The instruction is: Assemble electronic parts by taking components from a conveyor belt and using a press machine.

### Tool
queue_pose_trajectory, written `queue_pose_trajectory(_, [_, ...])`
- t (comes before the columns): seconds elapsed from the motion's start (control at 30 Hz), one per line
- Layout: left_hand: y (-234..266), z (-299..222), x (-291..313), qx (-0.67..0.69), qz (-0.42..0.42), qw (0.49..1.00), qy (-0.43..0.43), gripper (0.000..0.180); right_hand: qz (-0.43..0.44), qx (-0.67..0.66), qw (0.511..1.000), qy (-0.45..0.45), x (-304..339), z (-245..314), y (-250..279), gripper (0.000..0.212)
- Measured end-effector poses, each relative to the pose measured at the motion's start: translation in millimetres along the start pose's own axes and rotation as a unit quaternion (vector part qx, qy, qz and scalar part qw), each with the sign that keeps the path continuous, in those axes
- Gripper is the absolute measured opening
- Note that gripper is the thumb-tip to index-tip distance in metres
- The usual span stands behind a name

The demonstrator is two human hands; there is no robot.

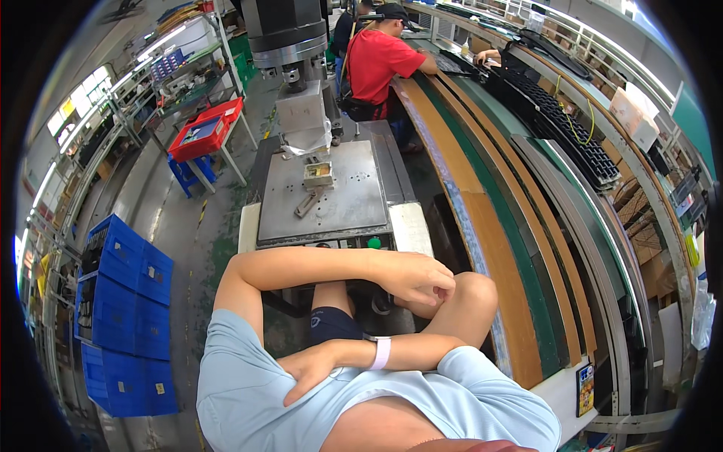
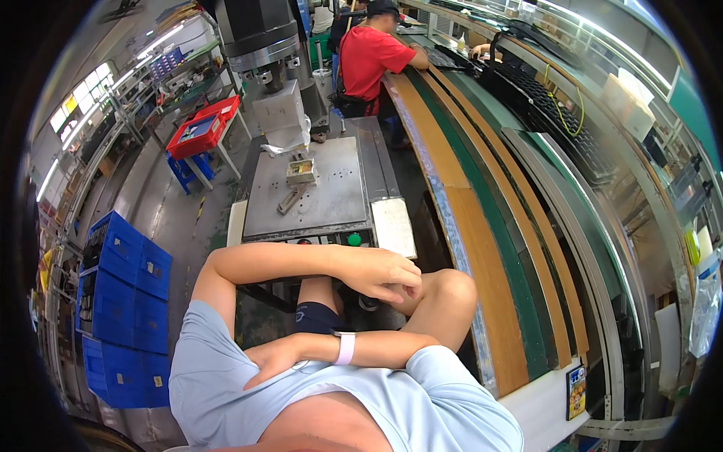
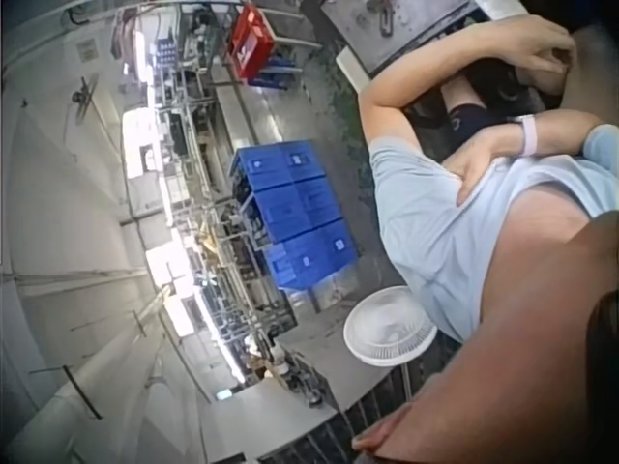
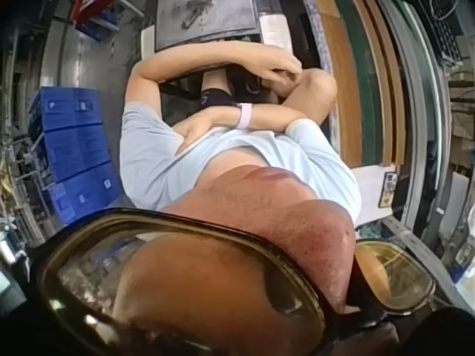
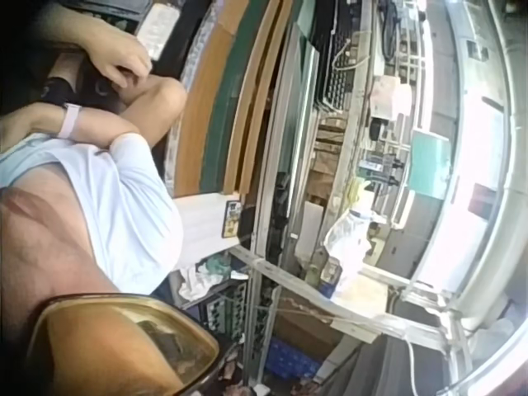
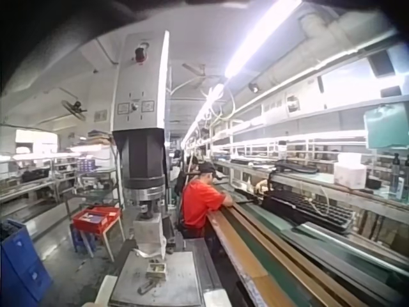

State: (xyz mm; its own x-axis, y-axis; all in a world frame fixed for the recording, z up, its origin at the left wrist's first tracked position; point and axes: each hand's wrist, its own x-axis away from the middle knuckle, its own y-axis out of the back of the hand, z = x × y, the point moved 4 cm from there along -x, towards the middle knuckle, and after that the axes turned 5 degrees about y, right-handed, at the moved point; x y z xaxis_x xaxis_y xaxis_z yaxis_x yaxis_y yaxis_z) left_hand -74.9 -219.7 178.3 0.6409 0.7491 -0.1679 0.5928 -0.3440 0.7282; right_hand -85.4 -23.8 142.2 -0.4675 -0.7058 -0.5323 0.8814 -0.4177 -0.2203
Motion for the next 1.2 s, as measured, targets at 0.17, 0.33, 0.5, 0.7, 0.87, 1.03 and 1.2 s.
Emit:
queue_pose_trajectory(0.17, [-1,-2,4,0.002,0.0,1.0,0.012,0.015,-0.005,0.154,0.987,0.034,19,27,6,0.032])
queue_pose_trajectory(0.33, [-10,10,19,0.108,-0.06,0.992,0.032,0.015,-0.157,0.44,0.884,0.023,41,138,7,0.028])
queue_pose_trajectory(0.5, [-74,37,43,0.182,-0.116,0.967,0.135,0.016,-0.255,0.529,0.753,0.297,65,268,-53,0.035])
queue_pose_trajectory(0.7, [-144,97,91,0.28,-0.197,0.899,0.272,0.016,-0.292,0.498,0.74,0.344,61,281,-97,0.027])
queue_pose_trajectory(0.87, [-206,129,146,0.321,-0.279,0.818,0.387,0.02,-0.194,0.565,0.726,0.341,72,272,-87,0.044])
queue_pose_trajectory(1.03, [-257,103,190,0.272,-0.19,0.854,0.401,0.021,-0.198,0.615,0.737,0.197,55,261,-33,0.015])
queue_pose_trajectory(1.2, [-240,69,176,0.309,-0.058,0.845,0.433,0.024,-0.105,0.662,0.742,-0.011,73,172,41,0.019])
